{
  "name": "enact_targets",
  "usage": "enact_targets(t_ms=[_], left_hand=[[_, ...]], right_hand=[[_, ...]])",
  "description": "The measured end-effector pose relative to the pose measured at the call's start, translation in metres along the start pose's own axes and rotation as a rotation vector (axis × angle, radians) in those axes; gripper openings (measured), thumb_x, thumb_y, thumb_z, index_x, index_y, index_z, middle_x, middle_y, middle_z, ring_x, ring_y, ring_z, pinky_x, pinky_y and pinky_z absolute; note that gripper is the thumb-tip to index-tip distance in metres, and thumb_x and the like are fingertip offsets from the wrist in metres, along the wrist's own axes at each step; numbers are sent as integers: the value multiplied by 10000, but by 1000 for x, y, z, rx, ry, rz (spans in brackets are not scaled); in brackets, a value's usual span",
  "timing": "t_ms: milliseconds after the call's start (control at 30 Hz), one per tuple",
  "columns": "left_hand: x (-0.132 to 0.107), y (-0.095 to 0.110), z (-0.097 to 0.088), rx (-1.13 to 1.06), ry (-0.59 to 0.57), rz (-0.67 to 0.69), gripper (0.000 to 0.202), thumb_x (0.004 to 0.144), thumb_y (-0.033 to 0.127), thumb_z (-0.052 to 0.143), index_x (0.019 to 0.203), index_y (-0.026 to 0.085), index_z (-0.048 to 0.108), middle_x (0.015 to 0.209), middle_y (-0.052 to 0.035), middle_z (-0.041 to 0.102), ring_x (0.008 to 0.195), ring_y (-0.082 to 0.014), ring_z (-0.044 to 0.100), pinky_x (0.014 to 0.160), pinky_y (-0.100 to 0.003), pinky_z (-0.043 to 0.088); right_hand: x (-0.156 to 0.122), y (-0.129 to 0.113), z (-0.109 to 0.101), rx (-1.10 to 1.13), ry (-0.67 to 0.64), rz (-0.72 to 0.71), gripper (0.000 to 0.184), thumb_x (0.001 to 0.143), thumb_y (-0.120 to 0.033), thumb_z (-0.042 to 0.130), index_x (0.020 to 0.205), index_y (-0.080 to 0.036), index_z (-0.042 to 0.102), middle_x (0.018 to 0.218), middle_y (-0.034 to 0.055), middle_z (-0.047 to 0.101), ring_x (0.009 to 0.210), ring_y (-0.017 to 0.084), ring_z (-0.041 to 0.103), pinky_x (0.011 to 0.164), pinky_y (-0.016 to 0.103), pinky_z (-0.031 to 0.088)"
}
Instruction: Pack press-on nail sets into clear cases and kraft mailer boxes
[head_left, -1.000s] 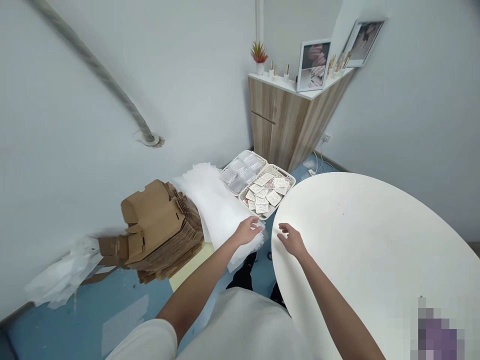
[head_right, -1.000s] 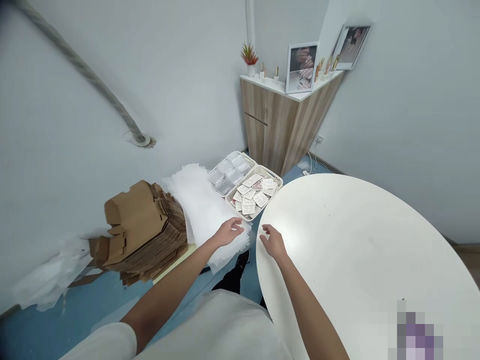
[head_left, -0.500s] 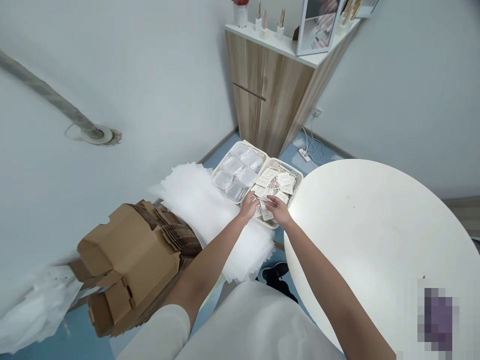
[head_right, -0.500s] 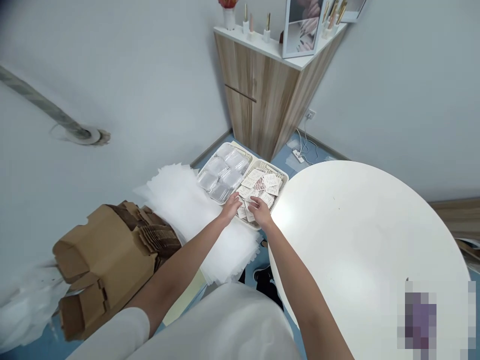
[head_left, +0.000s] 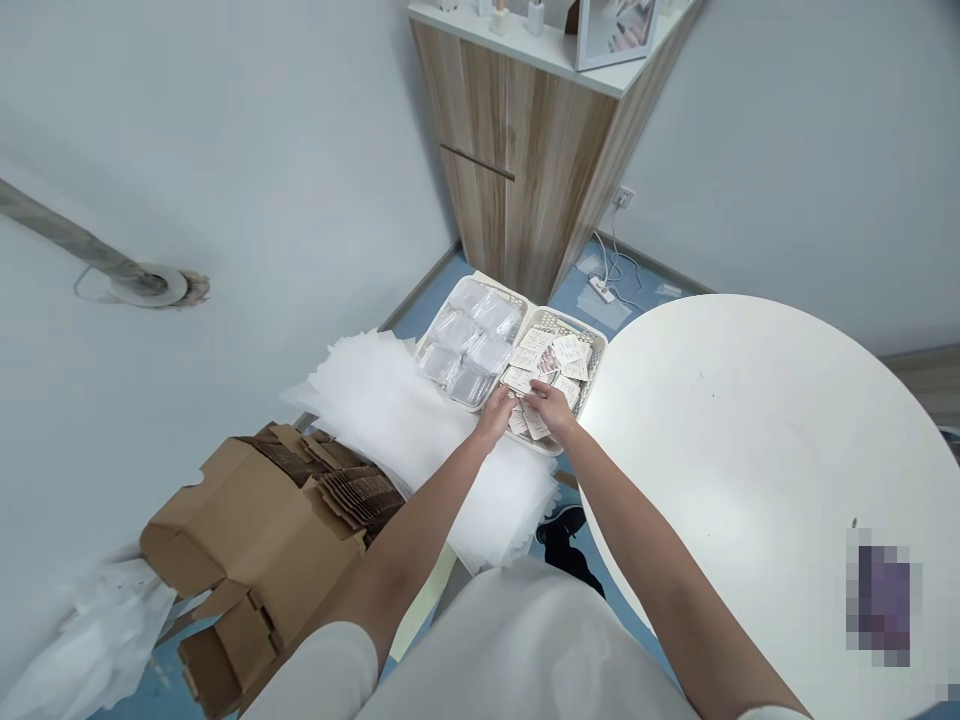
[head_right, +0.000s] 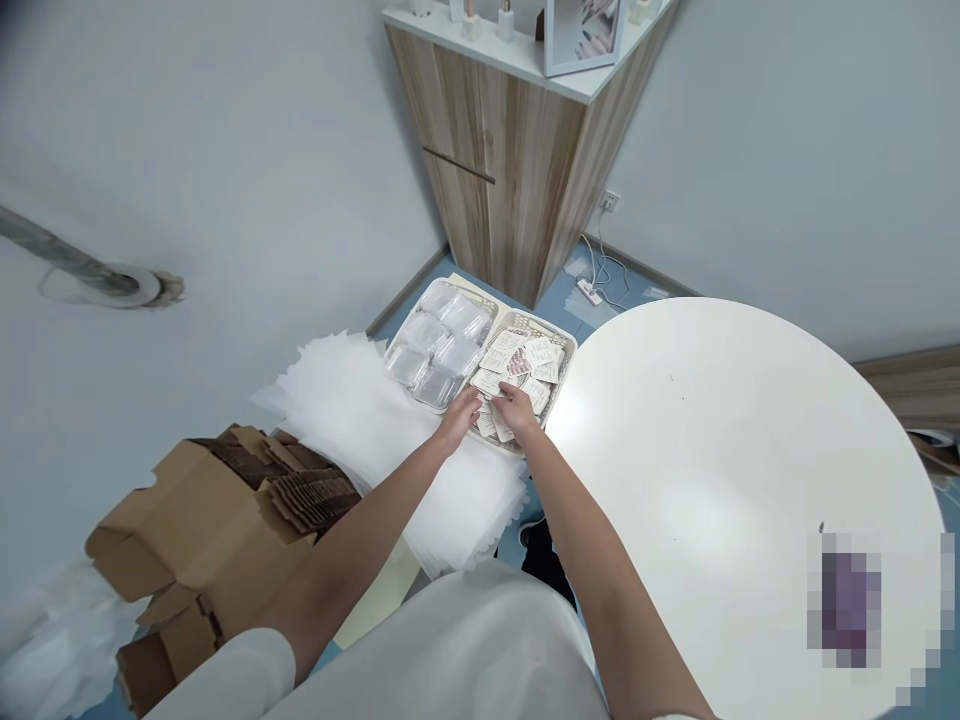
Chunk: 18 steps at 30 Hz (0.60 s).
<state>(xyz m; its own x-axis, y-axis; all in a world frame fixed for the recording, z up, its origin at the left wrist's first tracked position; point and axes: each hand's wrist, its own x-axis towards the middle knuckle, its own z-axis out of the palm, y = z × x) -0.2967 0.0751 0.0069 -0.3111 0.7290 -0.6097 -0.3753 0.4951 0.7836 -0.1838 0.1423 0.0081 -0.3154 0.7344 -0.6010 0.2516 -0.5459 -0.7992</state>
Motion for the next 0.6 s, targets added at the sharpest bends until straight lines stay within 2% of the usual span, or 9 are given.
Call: enact_targets(t_ms=[133,367,500,600], left_hand=[[-3,0,1,45,40,74,516,719,218,543,1218,195,412,1311,-94,387,1125,-200,440,829,-262,404],[-4,-3,3,155,-32,136,471,678,89,569,1141,131,491,1152,-137,528,916,-171,578,748,-261,455],[-13,-2,1,316,-40,273,349,690,122,575,1038,120,566,939,-105,624,804,-158,604,715,-267,472],[-25,6,3,427,-42,394,218,723,195,549,922,137,616,819,-69,633,722,-141,592,669,-257,475]], right_hand=[[-5,6,-6,4,46,-34,494,613,-249,616,1094,-160,546,1017,80,620,831,177,598,751,322,479],[-20,19,-22,-50,96,-101,316,610,-233,596,918,-167,626,875,63,657,797,166,601,755,324,467],[-32,17,-27,-121,118,-186,274,629,-254,575,888,-178,616,801,41,639,735,145,584,714,301,464],[-46,12,-33,-198,153,-277,248,651,-328,565,847,-183,611,773,32,613,689,137,548,668,289,453]])
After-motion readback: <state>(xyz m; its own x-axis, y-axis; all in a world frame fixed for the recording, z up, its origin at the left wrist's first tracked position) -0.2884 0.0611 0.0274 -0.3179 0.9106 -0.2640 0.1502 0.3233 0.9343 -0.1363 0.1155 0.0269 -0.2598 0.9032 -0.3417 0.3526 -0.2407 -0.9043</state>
